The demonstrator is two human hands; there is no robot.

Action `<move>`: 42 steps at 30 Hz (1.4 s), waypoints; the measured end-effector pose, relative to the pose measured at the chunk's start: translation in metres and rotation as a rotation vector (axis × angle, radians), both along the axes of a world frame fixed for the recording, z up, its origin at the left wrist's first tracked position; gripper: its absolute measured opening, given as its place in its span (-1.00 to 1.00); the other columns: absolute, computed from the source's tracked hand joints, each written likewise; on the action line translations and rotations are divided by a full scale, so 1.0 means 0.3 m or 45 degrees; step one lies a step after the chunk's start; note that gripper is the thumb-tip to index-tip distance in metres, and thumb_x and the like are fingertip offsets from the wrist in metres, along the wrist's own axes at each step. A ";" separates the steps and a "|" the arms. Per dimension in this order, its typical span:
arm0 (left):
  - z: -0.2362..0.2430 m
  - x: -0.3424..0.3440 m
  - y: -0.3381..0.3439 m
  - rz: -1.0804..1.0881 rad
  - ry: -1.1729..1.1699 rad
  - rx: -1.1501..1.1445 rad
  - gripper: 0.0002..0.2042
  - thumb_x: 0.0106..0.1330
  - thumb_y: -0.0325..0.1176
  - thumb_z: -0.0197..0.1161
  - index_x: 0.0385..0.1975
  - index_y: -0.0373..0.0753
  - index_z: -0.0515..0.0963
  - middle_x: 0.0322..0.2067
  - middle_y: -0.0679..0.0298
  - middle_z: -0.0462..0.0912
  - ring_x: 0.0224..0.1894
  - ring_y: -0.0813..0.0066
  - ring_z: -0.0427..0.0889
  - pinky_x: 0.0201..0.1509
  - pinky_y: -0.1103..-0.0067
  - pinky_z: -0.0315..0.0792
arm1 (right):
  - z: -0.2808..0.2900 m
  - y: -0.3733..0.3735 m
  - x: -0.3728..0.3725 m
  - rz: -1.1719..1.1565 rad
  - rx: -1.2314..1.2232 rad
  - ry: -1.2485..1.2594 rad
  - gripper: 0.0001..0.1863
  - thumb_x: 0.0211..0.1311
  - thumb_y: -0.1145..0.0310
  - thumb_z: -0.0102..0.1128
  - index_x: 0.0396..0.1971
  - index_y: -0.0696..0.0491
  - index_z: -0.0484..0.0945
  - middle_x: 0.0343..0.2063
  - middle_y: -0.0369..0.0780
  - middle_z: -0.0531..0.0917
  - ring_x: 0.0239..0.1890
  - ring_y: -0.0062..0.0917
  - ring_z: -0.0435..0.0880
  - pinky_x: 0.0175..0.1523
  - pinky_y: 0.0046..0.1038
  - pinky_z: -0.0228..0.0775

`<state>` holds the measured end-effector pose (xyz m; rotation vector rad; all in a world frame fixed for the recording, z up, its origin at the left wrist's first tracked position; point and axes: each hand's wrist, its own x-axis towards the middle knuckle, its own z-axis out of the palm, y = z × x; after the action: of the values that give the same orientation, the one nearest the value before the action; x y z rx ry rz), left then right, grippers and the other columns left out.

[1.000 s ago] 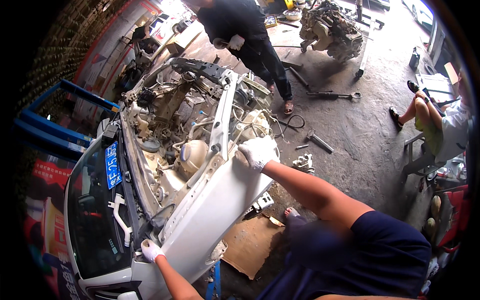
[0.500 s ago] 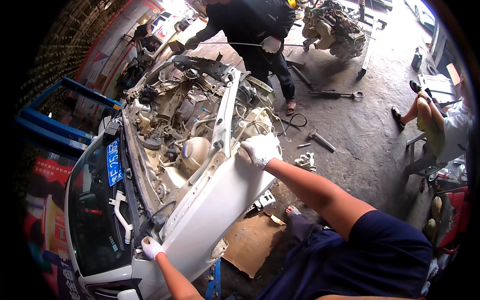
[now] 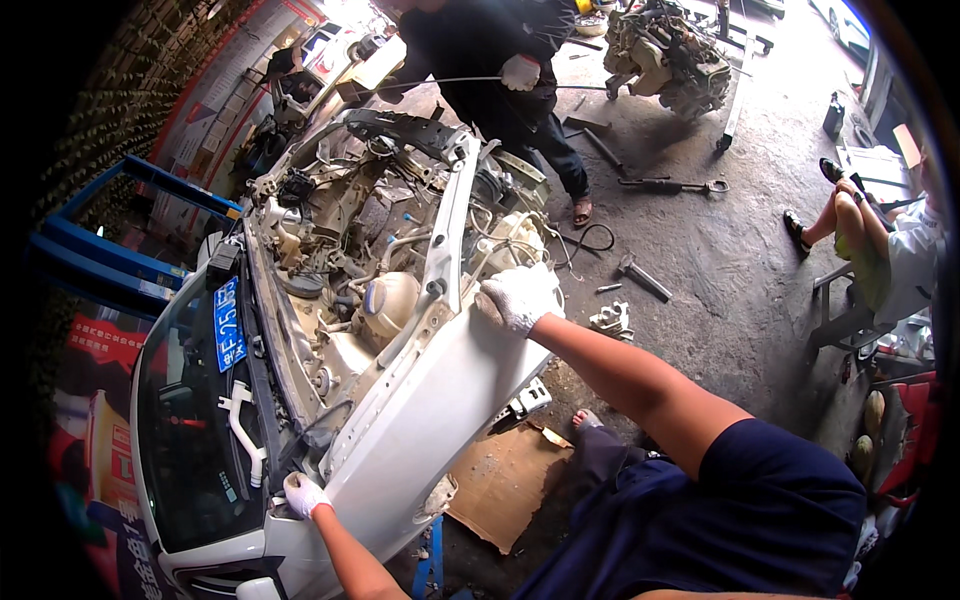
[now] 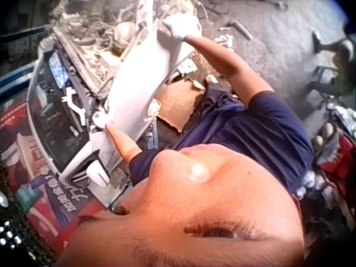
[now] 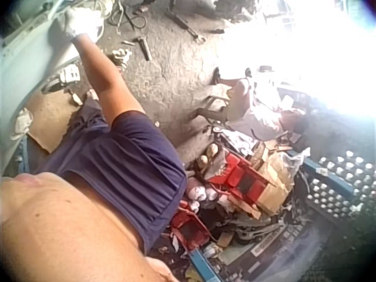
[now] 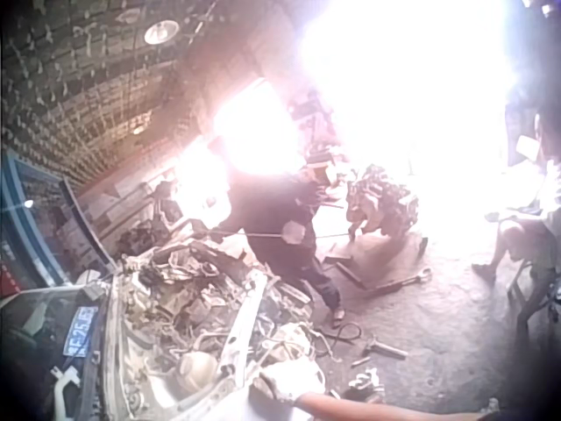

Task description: The person aligns and positions the white front frame and radiator support of a vehicle, using a long metal pry bar to lever components into place while another person assists.

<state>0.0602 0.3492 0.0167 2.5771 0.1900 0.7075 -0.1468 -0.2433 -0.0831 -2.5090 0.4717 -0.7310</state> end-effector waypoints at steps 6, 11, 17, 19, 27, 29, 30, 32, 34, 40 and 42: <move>0.003 0.004 0.005 -0.024 -0.006 -0.039 -0.85 0.28 -0.44 0.21 -0.21 -0.32 0.58 -0.22 0.13 0.70 -0.18 0.28 0.67 0.03 0.46 0.49 | 0.005 0.001 -0.003 -0.023 -0.035 -0.009 -0.80 -0.03 0.20 0.20 -0.35 -0.14 0.64 -0.43 -0.20 0.65 -0.28 -0.18 0.64 -0.25 -0.10 0.34; 0.002 -0.001 -0.009 -0.006 -0.003 -0.031 -0.86 0.27 -0.44 0.22 -0.22 -0.31 0.58 -0.23 0.14 0.70 -0.19 0.29 0.67 0.01 0.46 0.50 | 0.032 0.002 -0.025 -0.025 -0.037 0.004 -0.80 -0.02 0.19 0.19 -0.35 -0.15 0.64 -0.44 -0.21 0.65 -0.28 -0.19 0.64 -0.25 -0.10 0.33; -0.003 0.011 -0.001 -0.006 0.018 -0.038 -0.84 0.27 -0.40 0.22 -0.21 -0.30 0.58 -0.22 0.12 0.70 -0.16 0.24 0.66 0.03 0.43 0.49 | -0.001 -0.003 -0.008 -0.032 -0.033 -0.049 -0.82 0.05 0.18 0.17 -0.36 -0.16 0.64 -0.43 -0.24 0.66 -0.28 -0.23 0.65 -0.26 -0.13 0.33; -0.001 0.003 0.009 0.001 -0.007 -0.026 -0.86 0.26 -0.42 0.22 -0.23 -0.30 0.58 -0.25 0.14 0.70 -0.20 0.28 0.66 0.00 0.45 0.49 | 0.021 0.007 -0.010 -0.031 -0.021 -0.051 -0.83 0.06 0.18 0.16 -0.37 -0.14 0.64 -0.42 -0.23 0.67 -0.28 -0.22 0.65 -0.25 -0.10 0.32; -0.011 0.021 0.019 -0.019 -0.003 -0.039 -0.86 0.25 -0.43 0.23 -0.25 -0.30 0.58 -0.27 0.14 0.70 -0.21 0.28 0.66 -0.01 0.45 0.49 | 0.033 0.007 -0.024 -0.044 -0.060 -0.067 -0.83 0.06 0.18 0.17 -0.36 -0.15 0.64 -0.47 -0.22 0.65 -0.32 -0.21 0.65 -0.29 -0.13 0.31; -0.015 0.024 0.032 -0.027 -0.010 -0.051 -0.86 0.25 -0.43 0.23 -0.24 -0.31 0.58 -0.26 0.13 0.70 -0.21 0.27 0.66 -0.01 0.44 0.49 | 0.039 0.009 -0.022 -0.034 -0.060 -0.030 -0.83 0.06 0.19 0.17 -0.36 -0.14 0.64 -0.47 -0.21 0.65 -0.32 -0.21 0.65 -0.28 -0.13 0.32; -0.016 0.025 0.031 -0.034 -0.010 -0.057 -0.86 0.25 -0.43 0.23 -0.24 -0.31 0.58 -0.26 0.13 0.70 -0.21 0.26 0.66 -0.01 0.44 0.49 | 0.039 0.008 -0.023 -0.032 -0.060 -0.008 -0.83 0.06 0.20 0.17 -0.36 -0.14 0.64 -0.47 -0.21 0.65 -0.32 -0.20 0.65 -0.27 -0.13 0.33; -0.017 0.027 0.030 -0.032 -0.011 -0.052 -0.86 0.25 -0.42 0.23 -0.24 -0.31 0.58 -0.25 0.12 0.70 -0.20 0.25 0.67 0.00 0.44 0.50 | 0.018 0.006 -0.011 -0.022 -0.011 -0.020 -0.85 0.07 0.21 0.14 -0.38 -0.13 0.63 -0.42 -0.22 0.67 -0.27 -0.22 0.66 -0.23 -0.07 0.29; -0.019 0.024 0.021 -0.027 -0.009 -0.049 -0.86 0.26 -0.42 0.23 -0.24 -0.31 0.59 -0.24 0.12 0.71 -0.19 0.25 0.67 0.00 0.44 0.50 | 0.003 0.004 -0.005 -0.019 0.011 -0.039 -0.85 0.08 0.22 0.11 -0.40 -0.13 0.63 -0.40 -0.23 0.68 -0.25 -0.24 0.67 -0.21 -0.05 0.28; -0.005 0.015 0.015 -0.004 0.011 -0.026 -0.86 0.27 -0.42 0.23 -0.23 -0.30 0.60 -0.23 0.11 0.71 -0.18 0.25 0.68 0.00 0.43 0.51 | -0.012 0.005 0.005 -0.024 0.007 -0.069 -0.85 0.11 0.21 0.10 -0.40 -0.14 0.63 -0.39 -0.25 0.69 -0.25 -0.25 0.67 -0.21 -0.04 0.28; -0.004 0.007 0.006 0.002 0.003 -0.013 -0.86 0.27 -0.42 0.23 -0.23 -0.30 0.60 -0.23 0.12 0.71 -0.18 0.25 0.68 0.00 0.44 0.51 | -0.003 0.006 -0.002 -0.027 0.005 -0.040 -0.85 0.11 0.21 0.10 -0.40 -0.15 0.63 -0.39 -0.25 0.69 -0.24 -0.25 0.67 -0.21 -0.04 0.28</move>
<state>0.0623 0.3511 0.0156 2.5685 0.1959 0.7021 -0.1473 -0.2416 -0.0839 -2.4885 0.4893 -0.7760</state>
